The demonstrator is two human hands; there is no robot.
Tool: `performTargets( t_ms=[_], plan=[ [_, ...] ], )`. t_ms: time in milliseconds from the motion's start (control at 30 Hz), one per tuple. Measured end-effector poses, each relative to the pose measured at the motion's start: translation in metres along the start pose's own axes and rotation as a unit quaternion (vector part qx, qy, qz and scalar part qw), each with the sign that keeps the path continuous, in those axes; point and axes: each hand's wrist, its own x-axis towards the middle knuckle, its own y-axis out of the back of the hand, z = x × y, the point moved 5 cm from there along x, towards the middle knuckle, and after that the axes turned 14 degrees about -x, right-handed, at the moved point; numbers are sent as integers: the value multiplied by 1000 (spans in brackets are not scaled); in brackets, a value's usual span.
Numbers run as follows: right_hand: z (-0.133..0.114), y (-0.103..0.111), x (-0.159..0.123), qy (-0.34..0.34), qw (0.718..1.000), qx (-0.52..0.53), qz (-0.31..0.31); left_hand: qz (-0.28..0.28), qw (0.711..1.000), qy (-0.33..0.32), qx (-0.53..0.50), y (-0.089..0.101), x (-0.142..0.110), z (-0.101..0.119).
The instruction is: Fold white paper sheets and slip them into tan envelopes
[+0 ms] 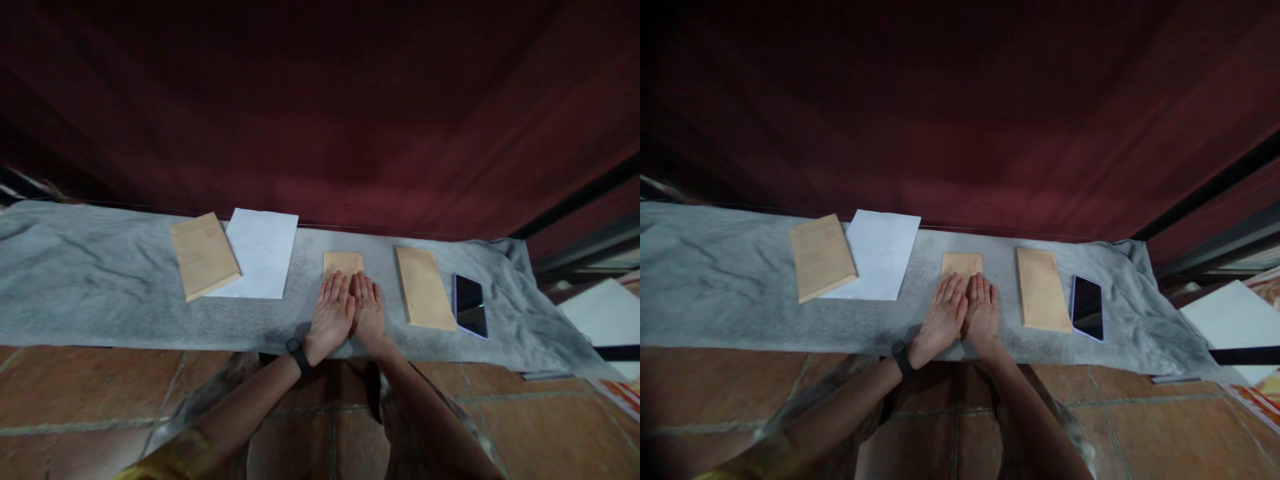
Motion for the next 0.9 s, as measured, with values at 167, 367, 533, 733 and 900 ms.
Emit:
performTargets(
  t_ms=[167,367,533,733,900],
  plan=[
    [2,-11,-4,5,999,5,36,-4,998,-37,-42,-16,1,23],
    [7,-7,-4,15,999,-4,37,2,999,-7,-38,-26,4,8],
    [13,6,-5,25,1000,-10,7,6,1000,-11,-8,-20,4,-1],
    [16,11,-6,20,1000,-5,2,-12,999,-26,27,-18,3,-4],
    [19,10,-4,-5,1000,5,2,-10,999,-25,40,-16,0,-10]
  ],
)
